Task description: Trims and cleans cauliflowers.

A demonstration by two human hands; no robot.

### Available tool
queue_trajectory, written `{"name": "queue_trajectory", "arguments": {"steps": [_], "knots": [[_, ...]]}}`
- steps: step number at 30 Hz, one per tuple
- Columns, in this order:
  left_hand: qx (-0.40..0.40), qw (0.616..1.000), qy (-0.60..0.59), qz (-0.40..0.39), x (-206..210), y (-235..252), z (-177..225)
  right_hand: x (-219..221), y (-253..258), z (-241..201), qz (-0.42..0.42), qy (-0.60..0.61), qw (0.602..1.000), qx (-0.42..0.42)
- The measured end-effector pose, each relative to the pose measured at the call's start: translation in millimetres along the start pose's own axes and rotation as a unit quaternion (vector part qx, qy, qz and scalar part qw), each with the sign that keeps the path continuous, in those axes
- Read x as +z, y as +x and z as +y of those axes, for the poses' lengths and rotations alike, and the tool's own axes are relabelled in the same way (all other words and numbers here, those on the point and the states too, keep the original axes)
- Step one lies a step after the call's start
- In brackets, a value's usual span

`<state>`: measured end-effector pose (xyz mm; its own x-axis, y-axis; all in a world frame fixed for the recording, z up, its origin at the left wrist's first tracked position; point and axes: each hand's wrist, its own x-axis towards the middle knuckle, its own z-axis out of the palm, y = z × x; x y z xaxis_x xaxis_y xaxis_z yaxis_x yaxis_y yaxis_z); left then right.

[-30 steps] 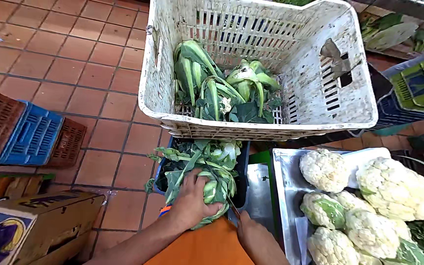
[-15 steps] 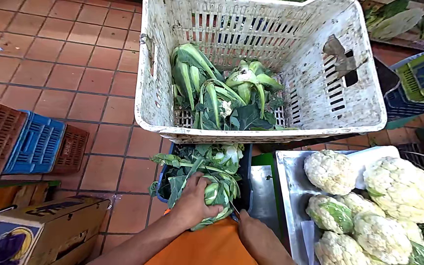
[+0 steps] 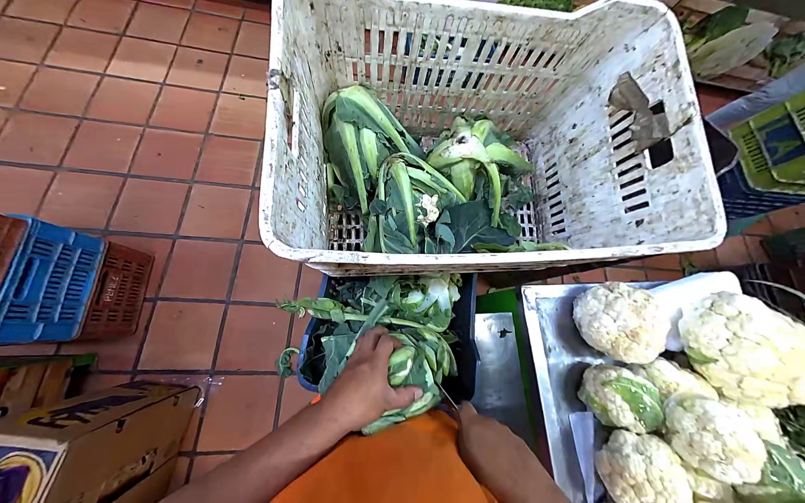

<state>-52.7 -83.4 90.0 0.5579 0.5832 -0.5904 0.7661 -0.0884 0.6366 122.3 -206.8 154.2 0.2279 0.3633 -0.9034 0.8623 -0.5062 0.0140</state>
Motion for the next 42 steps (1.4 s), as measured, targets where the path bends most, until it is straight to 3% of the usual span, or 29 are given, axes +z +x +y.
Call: {"name": "queue_trajectory", "arguments": {"steps": [6,10,16,21,23,26,31,36,42], "knots": [[0.013,0.999,0.026,-0.024,-2.5,11.3,0.4,1.5,-12.4,2.8,-0.003,0.015,0.999,0.030],[0.005,0.999,0.019,-0.029,-2.7,24.0,-5.7,1.3,13.3,-7.3,-0.002,0.017,0.999,0.036],[0.004,0.998,0.007,-0.063,-9.7,41.5,-15.4,2.7,10.7,-8.6,-0.003,0.032,0.998,0.057],[0.048,0.990,0.121,-0.058,-28.2,38.7,7.4,-7.6,4.4,-19.5,0.004,0.032,0.997,0.064],[0.069,0.982,0.165,-0.058,-24.4,38.5,27.9,-10.2,3.1,-19.9,0.005,0.034,0.998,0.061],[0.042,0.963,0.246,-0.099,-2.5,41.6,43.8,-6.4,4.8,-12.3,0.033,0.023,0.999,0.026],[-0.009,0.964,0.252,-0.085,11.7,41.3,24.4,2.2,6.4,3.2,0.019,0.023,0.999,-0.019],[0.046,0.979,0.195,-0.039,15.6,41.7,-8.2,-1.4,3.0,9.3,-0.010,0.017,1.000,-0.008],[0.041,0.983,0.178,-0.031,20.4,44.9,-17.6,-12.9,20.1,0.9,-0.028,0.005,1.000,0.005]]}}
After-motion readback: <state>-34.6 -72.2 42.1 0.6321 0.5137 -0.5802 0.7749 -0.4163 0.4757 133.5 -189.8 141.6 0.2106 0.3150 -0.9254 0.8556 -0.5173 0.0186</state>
